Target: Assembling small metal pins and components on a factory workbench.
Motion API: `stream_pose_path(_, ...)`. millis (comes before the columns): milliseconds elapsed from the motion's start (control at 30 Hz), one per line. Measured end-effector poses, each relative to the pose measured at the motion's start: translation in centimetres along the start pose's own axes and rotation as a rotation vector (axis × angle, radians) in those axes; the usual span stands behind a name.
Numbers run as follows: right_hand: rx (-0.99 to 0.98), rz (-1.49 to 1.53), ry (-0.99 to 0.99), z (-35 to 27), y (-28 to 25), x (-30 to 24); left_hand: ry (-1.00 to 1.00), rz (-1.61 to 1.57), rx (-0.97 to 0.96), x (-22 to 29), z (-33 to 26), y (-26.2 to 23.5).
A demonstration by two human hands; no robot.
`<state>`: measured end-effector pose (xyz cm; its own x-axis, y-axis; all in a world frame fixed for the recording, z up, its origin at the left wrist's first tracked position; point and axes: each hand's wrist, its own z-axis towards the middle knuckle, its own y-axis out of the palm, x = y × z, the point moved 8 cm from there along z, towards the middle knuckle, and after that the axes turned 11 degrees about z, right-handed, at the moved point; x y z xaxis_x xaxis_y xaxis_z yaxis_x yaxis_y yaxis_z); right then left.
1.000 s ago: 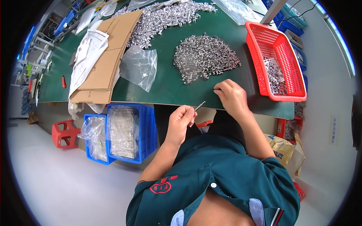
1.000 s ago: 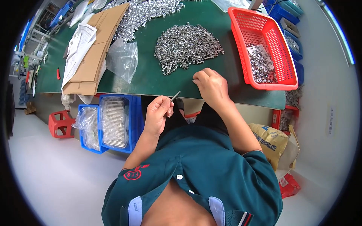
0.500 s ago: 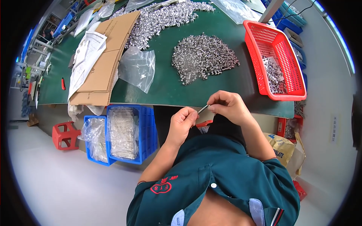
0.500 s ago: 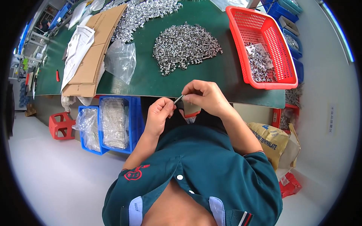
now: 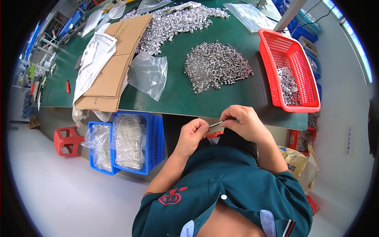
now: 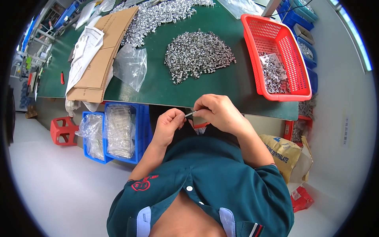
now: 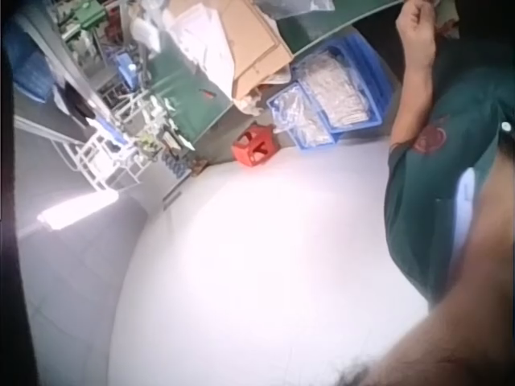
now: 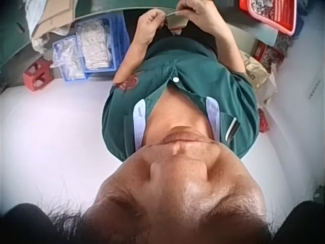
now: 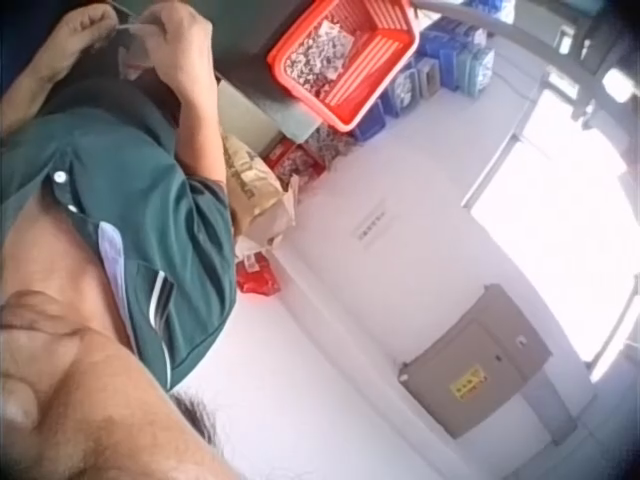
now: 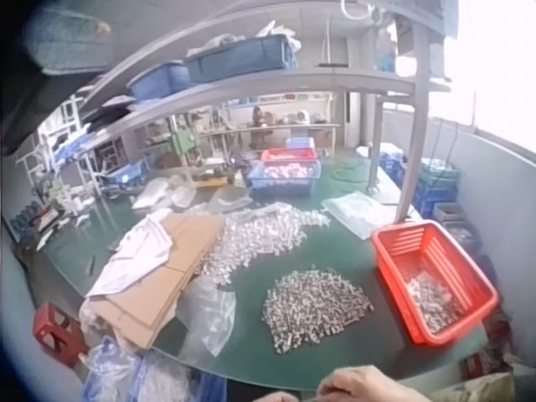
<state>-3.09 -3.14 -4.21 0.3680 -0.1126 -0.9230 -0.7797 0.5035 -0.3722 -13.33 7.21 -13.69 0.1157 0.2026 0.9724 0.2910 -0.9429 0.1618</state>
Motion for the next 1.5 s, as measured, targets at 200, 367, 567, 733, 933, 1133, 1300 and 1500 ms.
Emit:
stream_pose_path(200, 0.098, -0.011, -0.092, 0.2, -0.1, -1.6, 0.058, 0.048, 0.016, 1.2, -0.1, 0.0)
stream_pose_path(367, 0.142, 0.029, -0.002, 0.0, 0.4, -1.0, 0.08, 0.03, 0.041, 1.4, -0.4, -0.1)
stream_pose_path(567, 0.146, 0.029, -0.057, 0.1, 0.6, -1.4, 0.119, 0.126, 0.084, 1.6, -0.3, -0.5)
stream_pose_path(733, -0.031, 0.047, -0.248, 0.6, 0.8, -2.5, -0.048, -0.362, -0.205, 0.6, -0.2, 1.1)
stream_pose_path(933, 0.104, 0.158, 0.123, 0.7, 0.1, 0.3, 0.053, -0.118, -0.017, 1.4, 0.1, 0.0)
stream_pose_path(1133, 0.103, 0.087, -0.069, 0.6, 0.0, -0.8, 0.039, -0.061, 0.023, 1.4, 0.0, -0.4)
stream_pose_path(1300, 0.02, 0.063, -0.125, 0.7, 0.6, -1.1, -0.006, -0.185, -0.052, 1.0, 0.2, 0.2)
stream_pose_path(1500, -0.032, 0.137, 0.076, 0.9, 0.8, 0.4, -0.042, -0.262, -0.062, 0.8, 0.3, 0.5)
